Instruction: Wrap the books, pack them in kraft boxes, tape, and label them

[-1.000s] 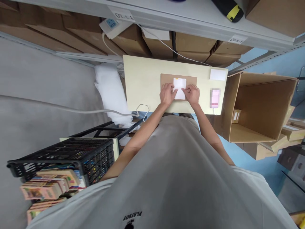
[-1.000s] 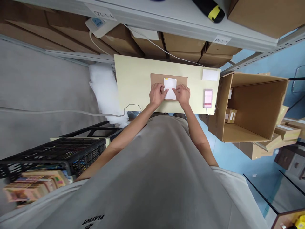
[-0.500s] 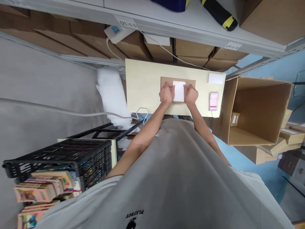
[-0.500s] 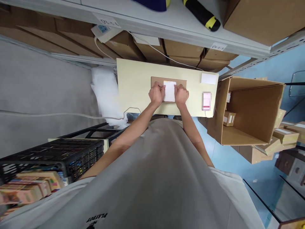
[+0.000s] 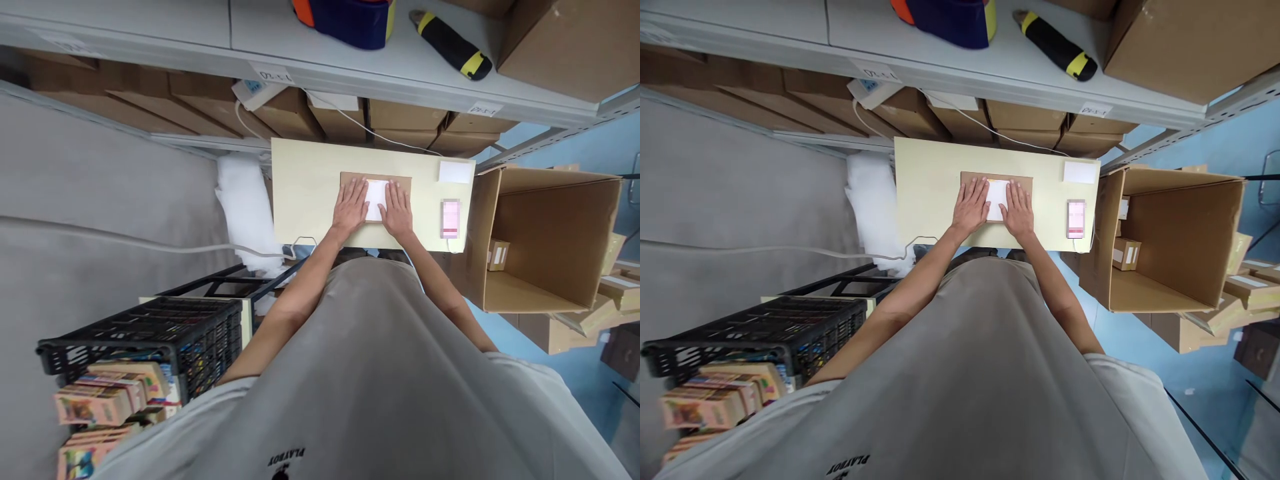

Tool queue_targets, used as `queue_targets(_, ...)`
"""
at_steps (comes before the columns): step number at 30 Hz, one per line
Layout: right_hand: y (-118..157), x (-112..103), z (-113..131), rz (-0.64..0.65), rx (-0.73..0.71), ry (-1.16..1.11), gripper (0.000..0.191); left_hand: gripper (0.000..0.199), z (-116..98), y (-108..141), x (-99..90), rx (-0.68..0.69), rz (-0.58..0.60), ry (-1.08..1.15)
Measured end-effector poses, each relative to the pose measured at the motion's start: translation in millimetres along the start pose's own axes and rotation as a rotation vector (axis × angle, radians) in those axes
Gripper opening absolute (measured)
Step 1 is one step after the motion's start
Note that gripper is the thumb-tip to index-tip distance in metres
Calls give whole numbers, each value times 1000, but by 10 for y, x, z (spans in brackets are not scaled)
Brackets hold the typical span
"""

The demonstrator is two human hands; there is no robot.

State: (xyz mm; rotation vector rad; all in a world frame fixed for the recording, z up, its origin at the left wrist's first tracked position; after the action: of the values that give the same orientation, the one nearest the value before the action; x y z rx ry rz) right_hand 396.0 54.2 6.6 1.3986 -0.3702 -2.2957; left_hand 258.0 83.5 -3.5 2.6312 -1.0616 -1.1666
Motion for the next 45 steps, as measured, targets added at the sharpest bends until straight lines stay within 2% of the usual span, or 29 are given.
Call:
queue_targets(5, -15, 79, -27, 27, 32, 74, 77, 75, -42, -4, 82, -117, 26, -113)
queue_targets(9, -13, 82, 31, 64, 3, 109, 72, 71, -101, 11, 152, -136, 42, -155)
queue_targets(15, -41, 101, 27, 69, -12, 61, 70, 70, -54, 25, 170, -136, -1, -140)
queue_targets(22, -85, 181, -4, 32, -5, -22, 68, 71, -31, 109, 360, -244, -34, -162)
queue_targets(28, -61, 153, -8, 26, -59, -20, 67, 76, -28, 475, 520, -220, 100, -281)
queue_targets(32, -36, 120, -1, 2, -45, 12, 68, 75, 36, 729, 613, -186, 196, -338)
queue_targets(35, -34, 120, -2, 10, -28, 51, 70, 72, 62, 830, 658, -129, 254, -348)
queue_targets(38, -28, 109, -22, 10, -17, 91, 71, 73, 34, 870, 636, -66, 250, -348)
queue_targets(42, -7, 114, -17, 31, 2, 149, 79, 78, -54, 867, 587, -54, 206, -329)
queue_targets(45, -18, 112, 21, 44, 49, 186, 77, 69, -205, 757, 524, -29, 139, -291)
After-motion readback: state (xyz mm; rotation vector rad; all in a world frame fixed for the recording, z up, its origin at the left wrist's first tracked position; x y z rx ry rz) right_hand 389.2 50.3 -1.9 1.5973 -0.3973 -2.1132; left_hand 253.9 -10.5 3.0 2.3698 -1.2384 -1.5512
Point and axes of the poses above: each hand's wrist, its own y-axis away from the middle knuckle, its own x-axis out of the palm, z = x × y, the point moved 10 cm from there along -y, towards the middle knuckle, and after that the axes turned 15 degrees about z, right-handed, at the moved point
